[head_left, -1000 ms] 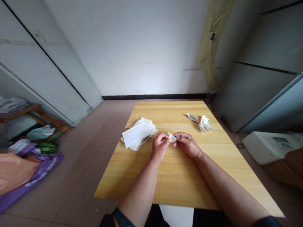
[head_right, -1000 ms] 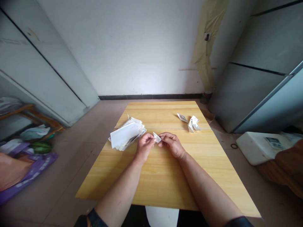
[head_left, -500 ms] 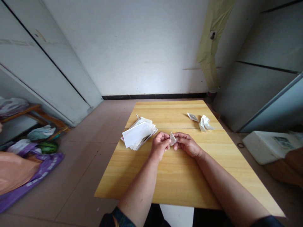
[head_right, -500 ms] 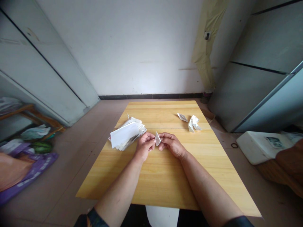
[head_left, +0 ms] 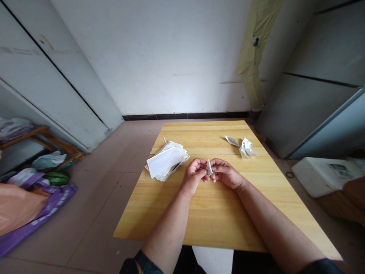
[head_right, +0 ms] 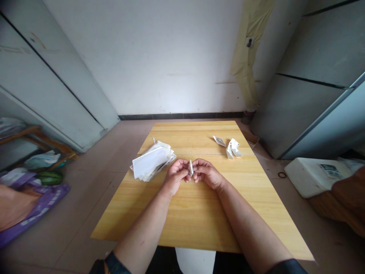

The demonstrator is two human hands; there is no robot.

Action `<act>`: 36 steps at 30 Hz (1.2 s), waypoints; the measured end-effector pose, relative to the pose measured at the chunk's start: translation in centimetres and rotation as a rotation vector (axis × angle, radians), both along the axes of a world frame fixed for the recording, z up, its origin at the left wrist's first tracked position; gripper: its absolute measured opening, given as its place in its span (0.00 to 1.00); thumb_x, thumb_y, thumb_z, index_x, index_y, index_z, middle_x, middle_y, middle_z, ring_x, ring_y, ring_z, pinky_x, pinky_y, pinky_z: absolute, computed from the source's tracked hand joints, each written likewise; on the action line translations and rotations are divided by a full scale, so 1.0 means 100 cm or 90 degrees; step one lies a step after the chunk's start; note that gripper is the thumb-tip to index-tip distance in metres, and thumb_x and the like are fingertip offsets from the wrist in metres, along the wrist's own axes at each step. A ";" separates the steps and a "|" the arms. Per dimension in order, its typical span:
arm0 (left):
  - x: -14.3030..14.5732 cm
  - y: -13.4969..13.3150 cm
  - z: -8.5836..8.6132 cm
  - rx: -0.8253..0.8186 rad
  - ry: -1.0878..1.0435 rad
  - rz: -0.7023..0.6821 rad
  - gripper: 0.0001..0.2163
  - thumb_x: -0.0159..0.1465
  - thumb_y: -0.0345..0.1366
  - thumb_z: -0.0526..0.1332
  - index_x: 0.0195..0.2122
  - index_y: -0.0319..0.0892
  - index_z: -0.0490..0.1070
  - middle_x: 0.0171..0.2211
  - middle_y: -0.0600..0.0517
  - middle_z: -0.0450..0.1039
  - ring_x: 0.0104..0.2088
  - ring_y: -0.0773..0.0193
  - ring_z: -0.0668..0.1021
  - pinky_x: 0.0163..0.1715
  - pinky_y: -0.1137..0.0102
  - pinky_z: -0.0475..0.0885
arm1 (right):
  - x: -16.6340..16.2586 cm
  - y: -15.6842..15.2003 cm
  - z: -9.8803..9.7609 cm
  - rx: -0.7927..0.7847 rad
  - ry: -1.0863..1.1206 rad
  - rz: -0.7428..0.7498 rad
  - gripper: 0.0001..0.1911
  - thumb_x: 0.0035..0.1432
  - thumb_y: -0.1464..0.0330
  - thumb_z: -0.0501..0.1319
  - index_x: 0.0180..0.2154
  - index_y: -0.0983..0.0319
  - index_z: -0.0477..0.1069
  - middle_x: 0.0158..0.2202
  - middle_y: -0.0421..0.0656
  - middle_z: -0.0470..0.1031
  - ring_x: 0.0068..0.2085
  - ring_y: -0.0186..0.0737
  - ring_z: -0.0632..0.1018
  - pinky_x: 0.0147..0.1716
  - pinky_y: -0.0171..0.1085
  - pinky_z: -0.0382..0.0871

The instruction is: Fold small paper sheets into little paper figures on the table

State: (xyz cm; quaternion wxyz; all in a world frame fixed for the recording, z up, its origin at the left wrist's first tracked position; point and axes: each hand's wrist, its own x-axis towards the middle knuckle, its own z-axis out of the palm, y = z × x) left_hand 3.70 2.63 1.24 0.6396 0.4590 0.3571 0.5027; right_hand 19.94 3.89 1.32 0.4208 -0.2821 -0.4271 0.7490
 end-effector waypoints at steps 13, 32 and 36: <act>-0.003 0.003 -0.003 -0.016 -0.035 -0.050 0.11 0.52 0.35 0.62 0.36 0.38 0.69 0.23 0.55 0.70 0.19 0.73 0.69 0.19 0.76 0.61 | 0.006 0.002 0.001 0.030 -0.011 0.022 0.09 0.48 0.69 0.67 0.30 0.62 0.68 0.21 0.37 0.73 0.19 0.28 0.70 0.16 0.26 0.62; -0.002 0.003 -0.002 0.080 0.052 0.007 0.10 0.51 0.38 0.66 0.24 0.39 0.66 0.30 0.53 0.67 0.27 0.70 0.70 0.29 0.74 0.66 | -0.001 -0.002 0.010 0.154 -0.098 -0.029 0.10 0.43 0.68 0.69 0.27 0.62 0.70 0.27 0.39 0.72 0.26 0.31 0.71 0.24 0.31 0.65; -0.003 0.003 0.001 0.162 0.110 0.061 0.08 0.50 0.35 0.66 0.23 0.39 0.68 0.38 0.49 0.65 0.40 0.62 0.72 0.39 0.70 0.69 | -0.001 0.001 0.008 0.205 -0.107 -0.062 0.11 0.42 0.68 0.70 0.27 0.61 0.70 0.35 0.40 0.70 0.32 0.33 0.71 0.28 0.32 0.67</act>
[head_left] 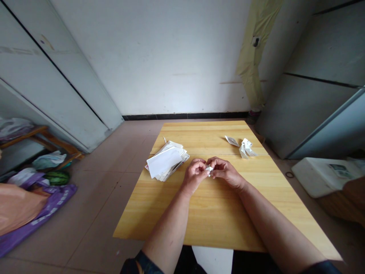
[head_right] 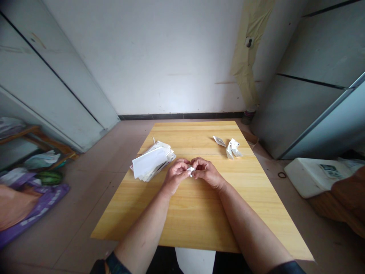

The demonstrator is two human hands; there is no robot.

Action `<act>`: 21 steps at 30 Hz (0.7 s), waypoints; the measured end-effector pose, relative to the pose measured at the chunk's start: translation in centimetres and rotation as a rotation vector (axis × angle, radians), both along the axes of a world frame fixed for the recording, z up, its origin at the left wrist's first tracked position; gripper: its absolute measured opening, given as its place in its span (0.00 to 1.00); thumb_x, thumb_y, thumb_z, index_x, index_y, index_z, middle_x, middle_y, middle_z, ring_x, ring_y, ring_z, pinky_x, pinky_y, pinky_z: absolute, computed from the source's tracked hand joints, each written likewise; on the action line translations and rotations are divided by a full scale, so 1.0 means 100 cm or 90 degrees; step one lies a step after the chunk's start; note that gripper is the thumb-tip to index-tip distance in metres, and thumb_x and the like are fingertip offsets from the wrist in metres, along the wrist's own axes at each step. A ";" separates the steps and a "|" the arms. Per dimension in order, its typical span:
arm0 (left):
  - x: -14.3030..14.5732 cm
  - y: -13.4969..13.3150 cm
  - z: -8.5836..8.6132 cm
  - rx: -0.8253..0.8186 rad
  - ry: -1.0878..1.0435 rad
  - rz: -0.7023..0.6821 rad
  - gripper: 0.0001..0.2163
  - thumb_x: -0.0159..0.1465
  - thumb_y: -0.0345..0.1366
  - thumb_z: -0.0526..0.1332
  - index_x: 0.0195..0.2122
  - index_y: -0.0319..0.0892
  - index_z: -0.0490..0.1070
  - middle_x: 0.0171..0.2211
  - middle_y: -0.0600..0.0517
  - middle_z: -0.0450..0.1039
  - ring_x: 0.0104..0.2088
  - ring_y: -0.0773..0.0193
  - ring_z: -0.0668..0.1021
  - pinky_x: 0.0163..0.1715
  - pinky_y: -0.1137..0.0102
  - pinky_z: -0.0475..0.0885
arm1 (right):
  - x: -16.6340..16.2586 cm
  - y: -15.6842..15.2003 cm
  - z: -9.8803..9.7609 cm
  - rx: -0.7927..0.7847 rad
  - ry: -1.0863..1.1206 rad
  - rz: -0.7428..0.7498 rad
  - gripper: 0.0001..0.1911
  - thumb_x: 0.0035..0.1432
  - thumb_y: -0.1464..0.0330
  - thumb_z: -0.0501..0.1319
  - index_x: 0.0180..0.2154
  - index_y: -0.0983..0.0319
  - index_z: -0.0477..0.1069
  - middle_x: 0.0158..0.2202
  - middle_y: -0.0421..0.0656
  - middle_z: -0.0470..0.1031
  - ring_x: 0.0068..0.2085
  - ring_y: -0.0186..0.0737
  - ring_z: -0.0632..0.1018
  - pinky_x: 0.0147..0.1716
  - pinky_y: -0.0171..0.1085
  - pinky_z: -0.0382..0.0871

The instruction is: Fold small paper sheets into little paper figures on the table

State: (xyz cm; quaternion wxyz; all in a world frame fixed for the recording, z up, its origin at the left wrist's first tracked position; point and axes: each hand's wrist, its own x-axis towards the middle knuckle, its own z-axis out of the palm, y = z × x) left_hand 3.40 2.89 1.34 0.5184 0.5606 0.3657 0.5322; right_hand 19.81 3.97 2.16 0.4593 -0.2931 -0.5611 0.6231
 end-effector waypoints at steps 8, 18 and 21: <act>-0.002 0.003 -0.007 0.119 0.125 0.012 0.02 0.53 0.31 0.64 0.26 0.41 0.71 0.41 0.46 0.66 0.46 0.57 0.72 0.39 0.68 0.72 | 0.008 0.006 -0.011 0.204 -0.165 -0.061 0.06 0.47 0.69 0.67 0.31 0.59 0.73 0.37 0.43 0.68 0.37 0.37 0.72 0.36 0.37 0.68; 0.000 0.001 -0.005 0.056 0.104 0.037 0.02 0.53 0.32 0.65 0.26 0.41 0.71 0.36 0.48 0.72 0.42 0.59 0.76 0.41 0.69 0.71 | 0.006 0.001 0.002 0.347 -0.297 -0.126 0.04 0.54 0.67 0.62 0.33 0.58 0.75 0.34 0.45 0.75 0.37 0.42 0.76 0.39 0.42 0.69; 0.000 0.002 -0.008 0.031 0.092 0.045 0.04 0.52 0.33 0.66 0.25 0.40 0.71 0.36 0.49 0.74 0.41 0.60 0.76 0.42 0.69 0.70 | 0.008 0.002 0.002 0.328 -0.291 -0.119 0.05 0.53 0.66 0.63 0.34 0.59 0.76 0.34 0.45 0.76 0.37 0.42 0.76 0.39 0.42 0.70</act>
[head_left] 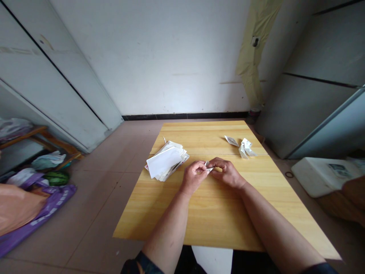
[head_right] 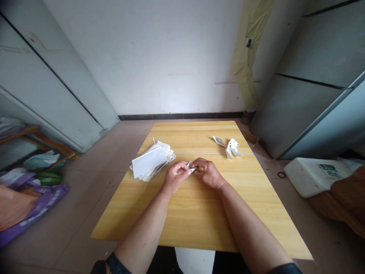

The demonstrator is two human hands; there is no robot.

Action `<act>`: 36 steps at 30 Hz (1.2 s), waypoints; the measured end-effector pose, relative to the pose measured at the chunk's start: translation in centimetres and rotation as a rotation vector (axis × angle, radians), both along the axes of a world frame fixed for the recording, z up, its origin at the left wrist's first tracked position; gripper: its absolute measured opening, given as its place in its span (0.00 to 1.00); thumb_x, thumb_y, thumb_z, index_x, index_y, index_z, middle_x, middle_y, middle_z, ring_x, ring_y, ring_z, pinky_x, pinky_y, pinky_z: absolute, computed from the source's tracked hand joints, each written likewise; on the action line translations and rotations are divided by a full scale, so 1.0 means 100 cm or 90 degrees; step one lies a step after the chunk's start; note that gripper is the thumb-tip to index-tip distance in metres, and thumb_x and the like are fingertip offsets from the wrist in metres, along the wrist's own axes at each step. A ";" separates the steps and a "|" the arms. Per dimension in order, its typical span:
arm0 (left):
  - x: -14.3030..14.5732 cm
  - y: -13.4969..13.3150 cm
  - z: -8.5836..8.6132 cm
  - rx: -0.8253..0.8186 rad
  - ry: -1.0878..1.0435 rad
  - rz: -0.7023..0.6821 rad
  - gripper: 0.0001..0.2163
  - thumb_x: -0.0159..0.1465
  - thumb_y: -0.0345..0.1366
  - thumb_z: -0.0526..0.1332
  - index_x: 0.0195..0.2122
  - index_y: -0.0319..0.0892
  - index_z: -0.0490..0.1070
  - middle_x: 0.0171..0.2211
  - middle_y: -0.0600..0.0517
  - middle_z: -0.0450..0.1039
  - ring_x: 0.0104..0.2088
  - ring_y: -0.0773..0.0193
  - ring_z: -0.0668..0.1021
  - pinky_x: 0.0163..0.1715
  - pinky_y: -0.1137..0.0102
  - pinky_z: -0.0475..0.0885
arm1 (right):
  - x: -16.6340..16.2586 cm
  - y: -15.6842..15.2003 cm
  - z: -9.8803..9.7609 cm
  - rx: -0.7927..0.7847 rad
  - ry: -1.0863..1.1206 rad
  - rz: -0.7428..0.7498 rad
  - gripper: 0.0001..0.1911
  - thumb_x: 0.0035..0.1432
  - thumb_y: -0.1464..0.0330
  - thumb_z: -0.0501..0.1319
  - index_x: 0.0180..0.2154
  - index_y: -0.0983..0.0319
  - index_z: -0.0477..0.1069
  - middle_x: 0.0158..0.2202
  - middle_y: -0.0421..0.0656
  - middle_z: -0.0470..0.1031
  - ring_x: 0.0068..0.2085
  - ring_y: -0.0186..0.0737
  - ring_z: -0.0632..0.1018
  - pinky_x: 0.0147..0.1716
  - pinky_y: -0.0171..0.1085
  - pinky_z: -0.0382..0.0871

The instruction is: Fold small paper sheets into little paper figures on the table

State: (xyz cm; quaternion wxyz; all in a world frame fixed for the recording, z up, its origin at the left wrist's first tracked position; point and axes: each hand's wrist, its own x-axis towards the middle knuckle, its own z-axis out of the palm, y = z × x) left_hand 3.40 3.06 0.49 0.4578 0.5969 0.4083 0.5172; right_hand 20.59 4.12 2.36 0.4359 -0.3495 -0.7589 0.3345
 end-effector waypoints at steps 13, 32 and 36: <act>0.004 0.001 0.002 -0.097 -0.109 0.014 0.09 0.49 0.35 0.66 0.26 0.40 0.67 0.27 0.54 0.73 0.28 0.67 0.75 0.31 0.74 0.68 | -0.001 0.001 -0.009 -0.172 0.120 0.021 0.11 0.51 0.60 0.66 0.30 0.61 0.73 0.31 0.43 0.75 0.35 0.39 0.75 0.38 0.39 0.69; 0.007 -0.001 0.004 -0.104 -0.124 0.050 0.18 0.49 0.30 0.65 0.42 0.41 0.67 0.29 0.53 0.75 0.28 0.67 0.76 0.31 0.73 0.70 | -0.011 0.002 -0.013 -0.297 0.179 0.003 0.13 0.48 0.60 0.67 0.32 0.61 0.70 0.28 0.39 0.73 0.30 0.34 0.72 0.32 0.35 0.66; 0.007 0.000 0.004 -0.105 -0.130 0.036 0.19 0.50 0.30 0.64 0.44 0.40 0.66 0.28 0.53 0.75 0.27 0.66 0.76 0.31 0.73 0.70 | -0.012 0.002 -0.014 -0.289 0.189 -0.008 0.13 0.48 0.59 0.67 0.29 0.61 0.69 0.25 0.38 0.72 0.27 0.33 0.71 0.30 0.34 0.65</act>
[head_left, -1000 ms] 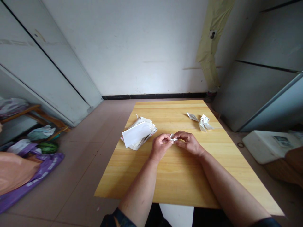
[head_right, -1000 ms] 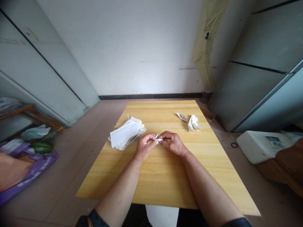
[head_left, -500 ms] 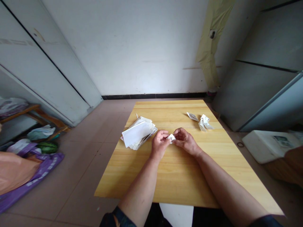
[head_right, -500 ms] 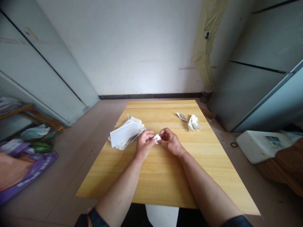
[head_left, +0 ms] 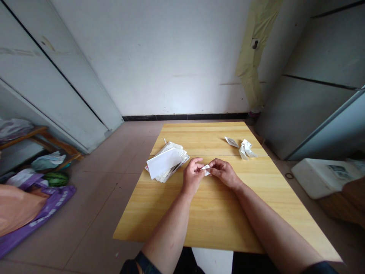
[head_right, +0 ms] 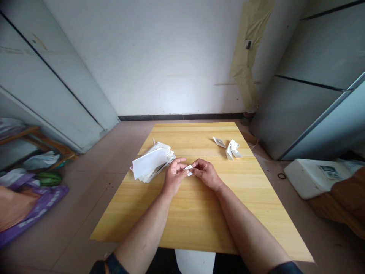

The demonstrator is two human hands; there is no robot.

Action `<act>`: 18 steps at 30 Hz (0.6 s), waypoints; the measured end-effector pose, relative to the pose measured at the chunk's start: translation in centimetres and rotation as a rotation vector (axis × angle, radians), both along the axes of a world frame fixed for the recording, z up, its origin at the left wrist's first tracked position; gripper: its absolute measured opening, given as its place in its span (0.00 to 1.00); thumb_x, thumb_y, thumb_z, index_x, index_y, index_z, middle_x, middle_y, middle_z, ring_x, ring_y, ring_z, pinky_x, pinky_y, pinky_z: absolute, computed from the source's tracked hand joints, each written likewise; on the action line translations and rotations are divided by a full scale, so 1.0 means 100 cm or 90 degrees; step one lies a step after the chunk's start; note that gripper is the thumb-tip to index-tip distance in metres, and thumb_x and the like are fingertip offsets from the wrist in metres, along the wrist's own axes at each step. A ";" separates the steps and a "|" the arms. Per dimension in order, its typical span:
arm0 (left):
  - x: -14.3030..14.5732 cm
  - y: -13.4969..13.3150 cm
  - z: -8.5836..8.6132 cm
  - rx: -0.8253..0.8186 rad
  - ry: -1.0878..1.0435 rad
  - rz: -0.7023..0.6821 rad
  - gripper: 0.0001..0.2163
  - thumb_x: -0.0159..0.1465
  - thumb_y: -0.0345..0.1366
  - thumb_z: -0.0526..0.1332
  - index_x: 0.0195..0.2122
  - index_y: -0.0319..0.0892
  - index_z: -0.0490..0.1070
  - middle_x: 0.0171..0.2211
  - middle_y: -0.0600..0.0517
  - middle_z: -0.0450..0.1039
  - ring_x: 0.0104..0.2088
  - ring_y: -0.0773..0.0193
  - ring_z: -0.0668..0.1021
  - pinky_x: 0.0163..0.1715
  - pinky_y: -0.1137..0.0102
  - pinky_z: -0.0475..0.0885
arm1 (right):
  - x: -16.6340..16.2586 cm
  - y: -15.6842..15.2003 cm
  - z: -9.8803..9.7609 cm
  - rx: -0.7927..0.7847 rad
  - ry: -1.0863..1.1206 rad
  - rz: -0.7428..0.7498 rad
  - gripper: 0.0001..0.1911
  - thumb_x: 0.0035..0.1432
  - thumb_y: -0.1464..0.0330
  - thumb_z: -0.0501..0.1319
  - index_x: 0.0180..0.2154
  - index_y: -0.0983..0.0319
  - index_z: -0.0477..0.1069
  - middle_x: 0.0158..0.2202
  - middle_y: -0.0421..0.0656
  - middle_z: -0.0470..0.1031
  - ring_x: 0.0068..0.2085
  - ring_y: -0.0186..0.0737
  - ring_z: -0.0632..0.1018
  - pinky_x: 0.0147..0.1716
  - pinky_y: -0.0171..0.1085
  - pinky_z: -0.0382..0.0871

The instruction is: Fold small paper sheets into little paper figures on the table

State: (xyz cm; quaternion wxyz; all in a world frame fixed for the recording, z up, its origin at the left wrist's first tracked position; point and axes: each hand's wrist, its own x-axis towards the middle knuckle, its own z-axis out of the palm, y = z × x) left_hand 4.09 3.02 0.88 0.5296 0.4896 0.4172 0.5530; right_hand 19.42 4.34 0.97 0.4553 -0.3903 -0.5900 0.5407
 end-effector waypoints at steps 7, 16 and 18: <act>-0.001 0.002 -0.003 0.002 0.007 -0.017 0.19 0.50 0.31 0.64 0.44 0.39 0.66 0.26 0.54 0.74 0.26 0.67 0.75 0.30 0.73 0.69 | 0.002 0.000 0.001 -0.022 0.004 0.021 0.15 0.48 0.57 0.67 0.28 0.62 0.69 0.24 0.38 0.72 0.25 0.32 0.71 0.27 0.33 0.65; -0.001 0.002 -0.006 -0.039 0.062 -0.095 0.08 0.49 0.34 0.64 0.30 0.38 0.70 0.26 0.54 0.71 0.27 0.68 0.72 0.29 0.74 0.65 | 0.002 -0.001 0.004 -0.025 0.034 0.009 0.15 0.46 0.59 0.68 0.28 0.62 0.69 0.22 0.37 0.71 0.25 0.31 0.70 0.28 0.33 0.66; -0.001 0.002 -0.006 -0.032 0.094 -0.082 0.07 0.50 0.34 0.63 0.28 0.38 0.69 0.24 0.55 0.69 0.26 0.70 0.70 0.27 0.75 0.63 | 0.002 -0.001 0.005 -0.032 0.038 0.012 0.15 0.45 0.59 0.69 0.30 0.62 0.70 0.24 0.37 0.72 0.26 0.31 0.71 0.29 0.33 0.66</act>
